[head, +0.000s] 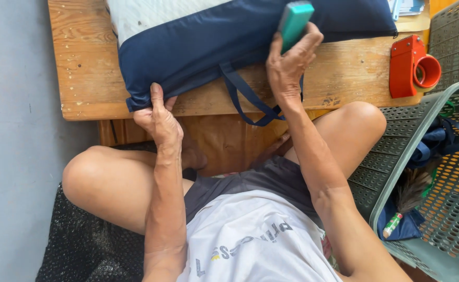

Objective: Packing a pillow into a blue tote bag and tucking the edges using a small plastic tool.

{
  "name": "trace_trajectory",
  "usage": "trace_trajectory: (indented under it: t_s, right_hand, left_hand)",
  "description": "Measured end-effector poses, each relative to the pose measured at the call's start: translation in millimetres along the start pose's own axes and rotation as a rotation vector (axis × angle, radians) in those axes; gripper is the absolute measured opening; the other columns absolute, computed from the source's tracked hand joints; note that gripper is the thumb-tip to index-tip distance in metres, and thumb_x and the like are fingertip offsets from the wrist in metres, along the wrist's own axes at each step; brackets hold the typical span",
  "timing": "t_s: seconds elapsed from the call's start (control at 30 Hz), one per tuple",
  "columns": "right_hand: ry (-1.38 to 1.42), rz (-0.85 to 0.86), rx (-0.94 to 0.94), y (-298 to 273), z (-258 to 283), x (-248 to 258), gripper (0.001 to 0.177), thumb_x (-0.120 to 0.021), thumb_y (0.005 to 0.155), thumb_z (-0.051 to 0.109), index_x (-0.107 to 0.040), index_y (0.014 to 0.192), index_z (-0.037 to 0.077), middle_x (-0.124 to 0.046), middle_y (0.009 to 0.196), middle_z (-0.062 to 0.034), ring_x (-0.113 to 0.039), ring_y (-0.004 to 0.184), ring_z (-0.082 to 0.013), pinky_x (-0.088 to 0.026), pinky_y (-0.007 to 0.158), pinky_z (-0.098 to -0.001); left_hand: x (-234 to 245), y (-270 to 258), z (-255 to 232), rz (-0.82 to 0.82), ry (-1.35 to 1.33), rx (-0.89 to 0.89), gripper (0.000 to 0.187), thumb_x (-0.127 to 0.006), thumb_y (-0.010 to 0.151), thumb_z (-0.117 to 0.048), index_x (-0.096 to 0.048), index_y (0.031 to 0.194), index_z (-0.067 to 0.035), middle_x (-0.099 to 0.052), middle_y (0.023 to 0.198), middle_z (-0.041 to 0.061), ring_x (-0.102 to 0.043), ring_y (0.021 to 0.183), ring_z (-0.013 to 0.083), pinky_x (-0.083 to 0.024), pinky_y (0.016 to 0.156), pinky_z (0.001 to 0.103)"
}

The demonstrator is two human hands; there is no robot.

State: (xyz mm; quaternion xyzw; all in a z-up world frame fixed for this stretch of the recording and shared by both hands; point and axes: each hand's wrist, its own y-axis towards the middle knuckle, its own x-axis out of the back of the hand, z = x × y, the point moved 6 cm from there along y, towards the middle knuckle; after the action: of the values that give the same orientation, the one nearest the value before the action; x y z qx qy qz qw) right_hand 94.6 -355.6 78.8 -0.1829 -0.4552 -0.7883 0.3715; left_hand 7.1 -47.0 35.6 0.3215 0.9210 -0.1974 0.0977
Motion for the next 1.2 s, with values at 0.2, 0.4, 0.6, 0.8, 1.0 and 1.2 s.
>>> trace_trajectory:
  t_s: [0.2,0.4,0.6,0.8,1.0,1.2]
  right_hand:
    - [0.304,-0.116,0.046,-13.3,61.7,17.9,0.051,-0.064,0.104,0.035,-0.04,0.141,0.008,-0.048,0.126,-0.0109,-0.054,0.116,-0.0259,-0.046,0.098,-0.0415]
    - [-0.098,0.105,0.893,-34.7,143.6,-5.6,0.045,-0.052,0.117,0.016,-0.039,0.156,0.035,-0.049,0.116,-0.0082,-0.055,0.091,-0.0227,-0.045,0.081,-0.0382]
    - [-0.337,0.054,0.178,58.5,-44.0,8.0,0.063,-0.078,0.099,0.031,-0.041,0.15,0.024,-0.049,0.122,-0.0104,-0.05,0.112,-0.0283,-0.045,0.083,-0.0435]
    - [0.042,-0.269,-0.058,39.3,-62.0,37.9,0.059,-0.063,0.115,0.03,-0.023,0.158,0.025,-0.039,0.115,-0.005,-0.052,0.106,-0.0172,-0.057,0.093,-0.035]
    - [0.068,0.163,0.628,-34.1,76.1,-12.3,0.064,-0.066,0.11,0.005,-0.037,0.156,0.037,-0.044,0.113,-0.0114,-0.057,0.088,-0.034,-0.046,0.078,-0.0502]
    - [-0.235,-0.031,0.317,29.7,-57.3,3.3,0.065,-0.067,0.107,0.025,-0.03,0.16,0.028,-0.045,0.128,-0.0117,-0.055,0.114,-0.0312,-0.038,0.082,-0.0474]
  left_hand:
    - [1.8,-4.6,1.7,0.021,0.026,-0.008,0.025,-0.08,0.084,-0.024,-0.072,0.097,-0.005,-0.075,0.103,0.007,-0.074,0.099,0.0228,-0.071,0.072,0.043]
    - [-1.9,-7.9,-4.4,0.058,0.022,-0.046,0.028,-0.078,0.086,-0.024,-0.074,0.103,-0.003,-0.074,0.106,0.007,-0.068,0.104,0.0178,-0.07,0.079,0.045]
    - [-0.1,-4.9,-8.6,-0.012,0.098,-0.024,0.024,-0.079,0.083,-0.024,-0.074,0.1,-0.009,-0.074,0.103,0.003,-0.07,0.102,0.0166,-0.071,0.076,0.045]
    - [-3.8,-11.6,-8.5,-0.023,0.111,-0.038,0.029,-0.079,0.083,-0.029,-0.074,0.094,-0.003,-0.075,0.102,0.007,-0.072,0.1,0.0198,-0.074,0.072,0.043]
    - [-6.0,-9.9,-12.3,-0.025,0.127,-0.102,0.034,-0.08,0.081,-0.029,-0.071,0.094,0.001,-0.075,0.102,0.012,-0.073,0.099,0.0227,-0.074,0.068,0.044]
    - [-2.9,-1.6,-22.5,-0.02,0.165,-0.094,0.04,-0.082,0.077,-0.035,-0.066,0.076,0.001,-0.073,0.09,0.011,-0.074,0.09,0.0224,-0.075,0.066,0.042]
